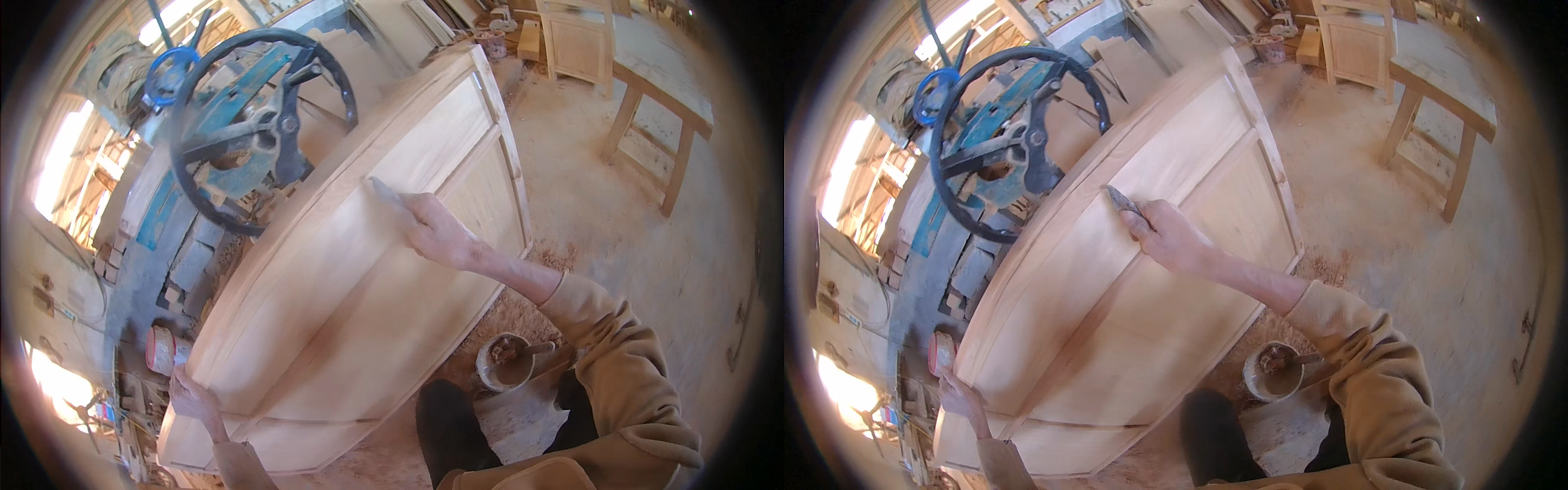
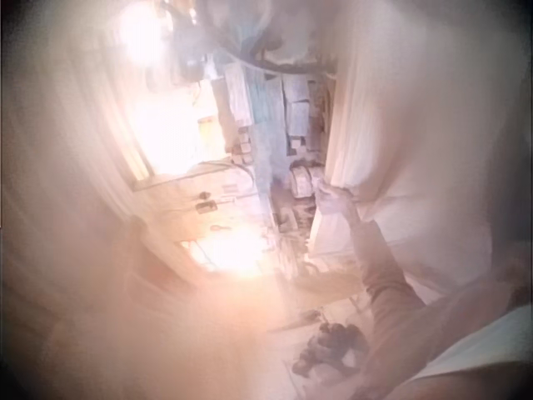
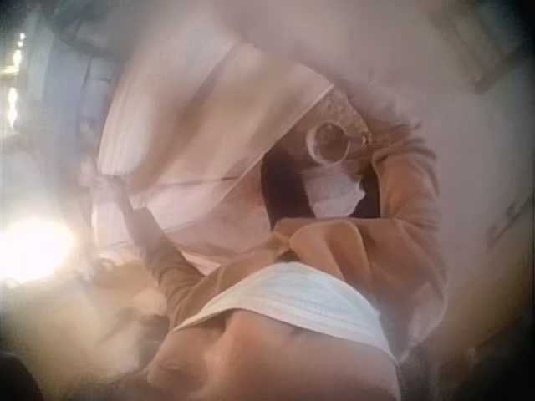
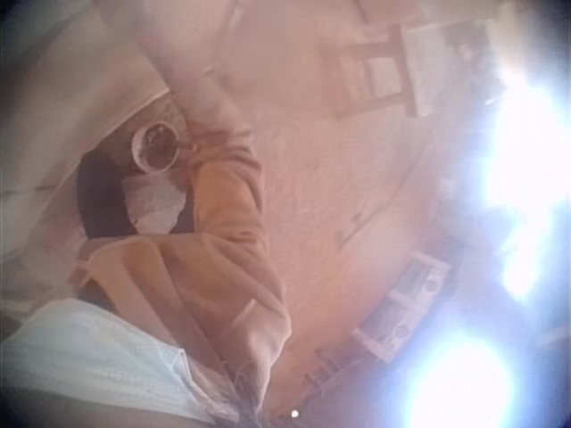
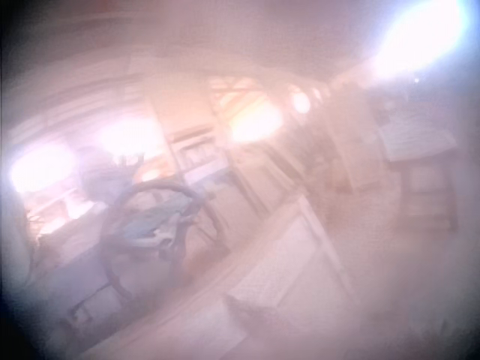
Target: The person sands a wooden panel on the floor, then walks to a workbench to retrieve a box of glue. They return to the panel and apply glue along the edges by hand.
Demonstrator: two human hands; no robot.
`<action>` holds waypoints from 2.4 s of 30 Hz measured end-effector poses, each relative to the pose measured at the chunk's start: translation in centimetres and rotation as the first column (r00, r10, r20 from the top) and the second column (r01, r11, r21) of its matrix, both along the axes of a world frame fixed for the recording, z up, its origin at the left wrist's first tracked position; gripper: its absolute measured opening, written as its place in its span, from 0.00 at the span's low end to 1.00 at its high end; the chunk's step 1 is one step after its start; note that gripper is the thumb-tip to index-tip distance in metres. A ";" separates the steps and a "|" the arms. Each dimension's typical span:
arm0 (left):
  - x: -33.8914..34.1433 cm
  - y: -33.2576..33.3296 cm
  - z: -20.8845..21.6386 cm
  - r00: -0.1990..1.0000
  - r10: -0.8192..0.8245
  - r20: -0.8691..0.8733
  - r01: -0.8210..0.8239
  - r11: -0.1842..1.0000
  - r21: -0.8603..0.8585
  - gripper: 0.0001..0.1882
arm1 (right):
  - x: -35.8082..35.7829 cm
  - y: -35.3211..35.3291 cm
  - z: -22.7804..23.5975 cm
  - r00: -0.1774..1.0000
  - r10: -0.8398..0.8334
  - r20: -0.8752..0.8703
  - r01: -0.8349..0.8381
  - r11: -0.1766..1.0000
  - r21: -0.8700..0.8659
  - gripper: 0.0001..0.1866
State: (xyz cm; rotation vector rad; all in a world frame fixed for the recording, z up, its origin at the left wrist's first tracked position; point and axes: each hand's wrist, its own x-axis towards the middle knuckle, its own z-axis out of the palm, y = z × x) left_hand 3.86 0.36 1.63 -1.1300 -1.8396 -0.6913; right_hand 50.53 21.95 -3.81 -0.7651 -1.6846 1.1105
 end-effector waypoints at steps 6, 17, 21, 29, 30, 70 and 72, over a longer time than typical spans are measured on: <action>0.3 -0.1 0.0 0.994 0.073 0.078 -0.070 0.997 -0.040 0.24 | -1.4 -2.0 1.0 0.995 -0.090 -0.051 0.084 0.991 -0.104 0.19; 0.5 0.1 -0.1 0.998 0.009 -0.056 -0.008 0.999 0.032 0.23 | -7.1 -1.1 0.7 0.975 -0.194 -0.111 0.201 0.978 0.058 0.19; 0.5 0.1 -0.2 0.999 -0.015 -0.049 0.016 0.999 0.028 0.22 | -7.5 -2.2 1.2 0.977 -0.168 -0.133 0.163 0.986 -0.047 0.19; 0.7 0.2 0.0 0.998 -0.008 -0.069 0.009 1.000 0.020 0.22 | -9.5 -4.2 2.2 0.968 -0.164 -0.191 0.128 0.974 -0.185 0.19; 0.7 0.2 0.0 0.998 -0.016 -0.061 0.017 1.000 0.022 0.22 | -9.7 -4.4 2.2 0.964 -0.189 -0.184 0.147 0.964 -0.223 0.19; 1.1 0.0 0.2 0.996 -0.084 -0.008 0.084 0.996 -0.008 0.26 | -17.8 -9.1 1.5 0.964 -0.185 -0.191 0.155 0.974 -0.163 0.17; 1.1 -0.1 0.3 0.995 -0.098 0.001 0.098 0.995 -0.007 0.26 | -18.1 -9.3 1.6 0.951 -0.203 -0.235 0.154 0.966 -0.209 0.16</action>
